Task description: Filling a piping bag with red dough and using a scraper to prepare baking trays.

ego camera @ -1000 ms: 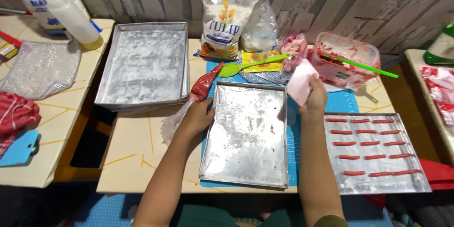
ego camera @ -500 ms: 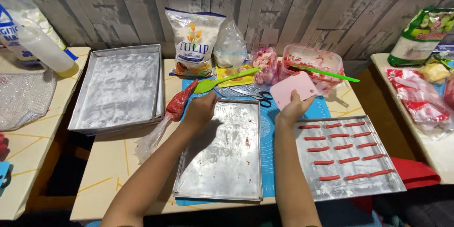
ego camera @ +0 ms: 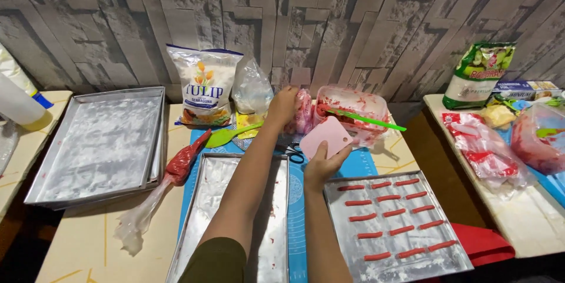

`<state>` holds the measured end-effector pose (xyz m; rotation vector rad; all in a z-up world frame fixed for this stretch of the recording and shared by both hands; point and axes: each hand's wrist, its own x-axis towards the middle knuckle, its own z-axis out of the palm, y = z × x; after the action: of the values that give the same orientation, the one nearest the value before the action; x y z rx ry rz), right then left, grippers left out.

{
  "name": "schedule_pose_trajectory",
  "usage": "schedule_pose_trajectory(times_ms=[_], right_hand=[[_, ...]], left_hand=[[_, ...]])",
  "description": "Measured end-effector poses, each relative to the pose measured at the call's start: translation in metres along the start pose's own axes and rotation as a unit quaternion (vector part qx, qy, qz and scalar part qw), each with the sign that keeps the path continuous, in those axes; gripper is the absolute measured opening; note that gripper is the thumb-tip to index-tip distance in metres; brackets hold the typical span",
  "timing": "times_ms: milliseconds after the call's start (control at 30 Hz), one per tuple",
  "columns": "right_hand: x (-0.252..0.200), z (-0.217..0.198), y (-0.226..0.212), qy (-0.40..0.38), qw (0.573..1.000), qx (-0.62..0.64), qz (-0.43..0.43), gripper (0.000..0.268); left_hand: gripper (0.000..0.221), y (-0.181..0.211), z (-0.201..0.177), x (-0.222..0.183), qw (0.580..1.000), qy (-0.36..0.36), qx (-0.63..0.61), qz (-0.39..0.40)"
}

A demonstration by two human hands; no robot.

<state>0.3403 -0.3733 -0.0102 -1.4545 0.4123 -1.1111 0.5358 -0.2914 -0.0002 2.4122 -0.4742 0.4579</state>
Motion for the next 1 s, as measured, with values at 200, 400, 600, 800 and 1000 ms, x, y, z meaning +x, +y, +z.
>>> schedule_pose_trajectory(times_ms=[200, 400, 600, 800, 1000], right_hand=[[0.003, -0.004, -0.006, 0.0, 0.999, -0.033, -0.024, 0.072], [0.004, -0.007, -0.028, 0.004, 0.999, -0.008, -0.033, 0.065], [0.008, -0.008, -0.023, -0.005, 1.0, 0.005, -0.023, 0.061], [0.003, -0.009, -0.044, -0.04, 0.999, 0.007, 0.015, 0.058], [0.015, -0.013, -0.029, -0.056, 0.998, -0.008, 0.018, 0.056]], left_hand=[[0.028, 0.014, 0.022, 0.012, 0.999, 0.024, 0.007, 0.04], [0.02, 0.006, 0.02, 0.023, 0.998, 0.052, -0.02, 0.013], [0.011, 0.022, -0.045, -0.001, 0.954, 0.143, -0.238, -0.111], [0.01, -0.023, -0.036, -0.006, 0.853, 0.194, -0.45, -0.181], [0.016, 0.009, -0.046, -0.022, 0.779, 0.186, -0.568, -0.189]])
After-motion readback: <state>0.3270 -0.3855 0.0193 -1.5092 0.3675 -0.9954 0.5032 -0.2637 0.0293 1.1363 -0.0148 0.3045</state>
